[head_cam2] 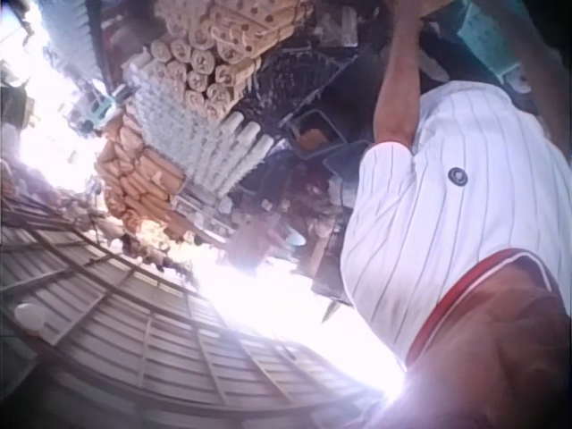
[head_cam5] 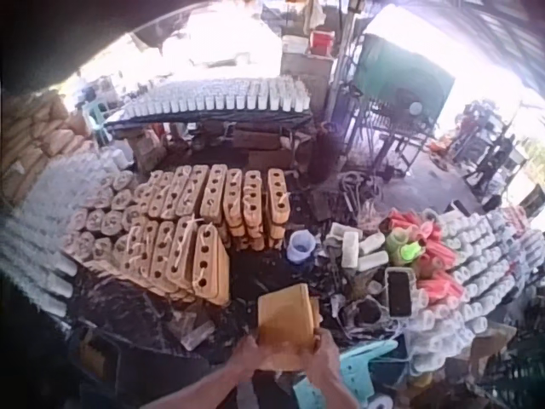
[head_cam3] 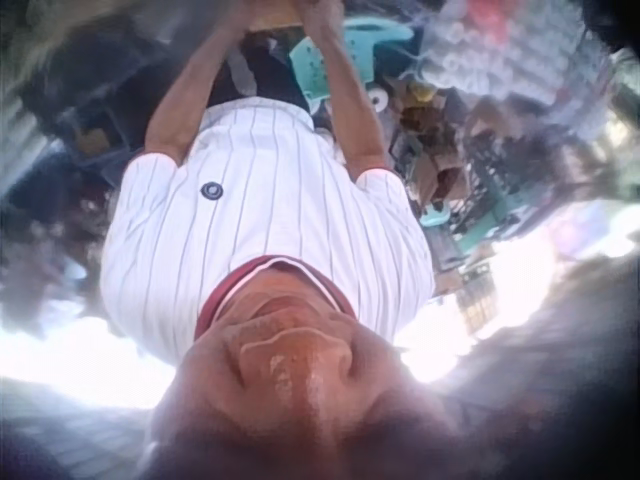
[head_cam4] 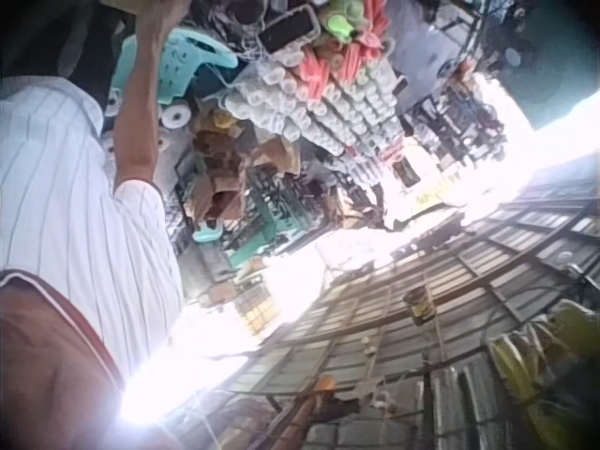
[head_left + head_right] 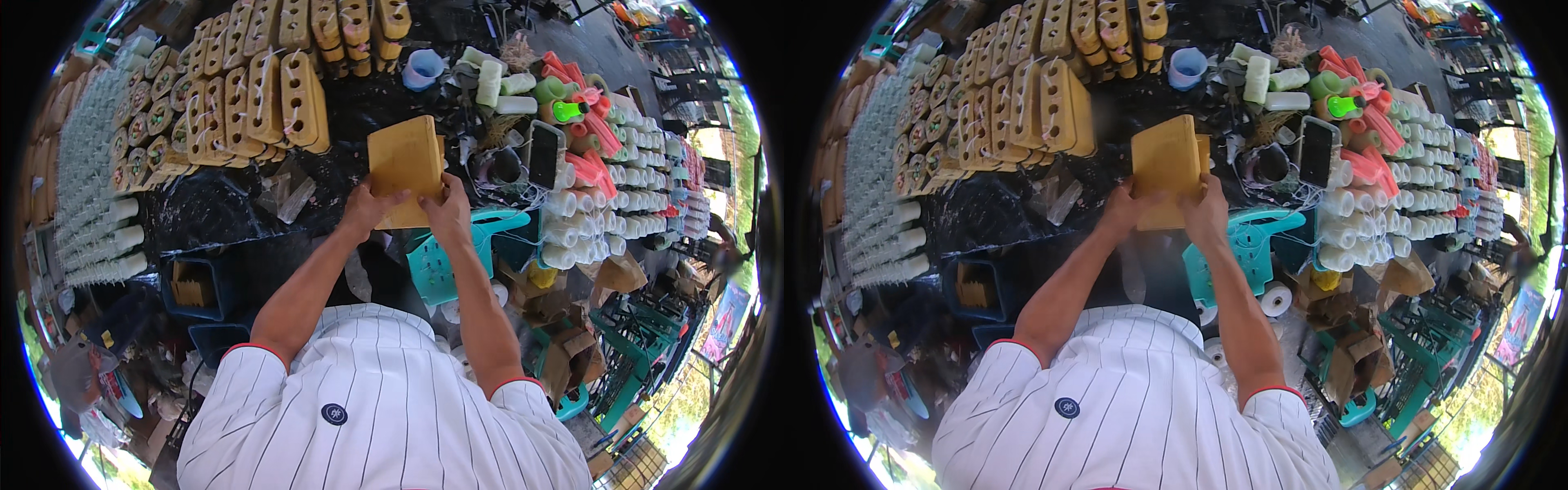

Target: The person assembles corrugated cardboard egg trays by stacking flat pieces, threading white string through pre-cut holes, and tying knots to secure them. They use shears to cut the string and a small tool to scrape or smooth the cardboard edges. Completed bundles are placed on a nearby table.

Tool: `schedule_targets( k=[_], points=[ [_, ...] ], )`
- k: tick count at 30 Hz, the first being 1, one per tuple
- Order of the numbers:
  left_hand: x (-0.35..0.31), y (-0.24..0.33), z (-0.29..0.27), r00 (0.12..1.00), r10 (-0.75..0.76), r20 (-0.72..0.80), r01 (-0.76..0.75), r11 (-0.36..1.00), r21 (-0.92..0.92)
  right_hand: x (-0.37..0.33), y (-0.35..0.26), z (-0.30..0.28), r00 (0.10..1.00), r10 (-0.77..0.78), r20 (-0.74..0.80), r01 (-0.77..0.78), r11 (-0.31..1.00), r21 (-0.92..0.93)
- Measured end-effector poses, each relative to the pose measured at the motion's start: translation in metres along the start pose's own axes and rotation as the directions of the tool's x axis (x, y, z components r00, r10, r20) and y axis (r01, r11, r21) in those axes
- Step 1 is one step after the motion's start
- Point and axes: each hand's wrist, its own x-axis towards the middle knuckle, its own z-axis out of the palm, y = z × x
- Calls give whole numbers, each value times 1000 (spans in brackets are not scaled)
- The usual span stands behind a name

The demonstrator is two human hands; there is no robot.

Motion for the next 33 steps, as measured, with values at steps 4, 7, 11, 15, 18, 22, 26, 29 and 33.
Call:
schedule_targets(
  k=[4, 7, 11, 15, 18, 22, 26, 29, 33],
  points=[
    [-47, -17, -38, 967, 89, 237, 32, 885, -464, -89, -114, -10, 980, 59, 191, -71, 996, 57],
    [-90, -29, -71, 907, 97, 409, 200, 756, -623, -136, -91, 24, 910, -339, 240, 366, 927, -80],
    [-121, -64, -114, 963, 37, 267, 181, 643, -744, -153, -84, 78, 763, -428, 484, 539, 835, -110],
    [-97, -117, -187, 940, -108, 324, 330, 537, -777, -147, -136, 107, 724, -165, 670, 396, 894, -208],
    [-85, -149, -253, 961, -131, 242, 272, 593, -758, -134, -81, 152, 817, -555, 154, 573, 757, -315],
    [-65, -169, -321, 977, -147, 154, 214, 676, -706, -135, -34, 164, 938, -260, 229, 327, 885, -331],
    [-58, -168, -334, 998, -68, -13, 42, 746, -665, -156, 4, 149, 988, -54, 148, 103, 931, -351],
    [-47, -170, -343, 953, -61, -297, -19, 966, -258, -172, 41, 122, 994, 53, 97, -25, 962, -272],
    [-35, -148, -373, 948, -227, -223, 280, 929, 244, -184, 122, 79, 962, 240, -129, -266, 930, -252]
  ],
)
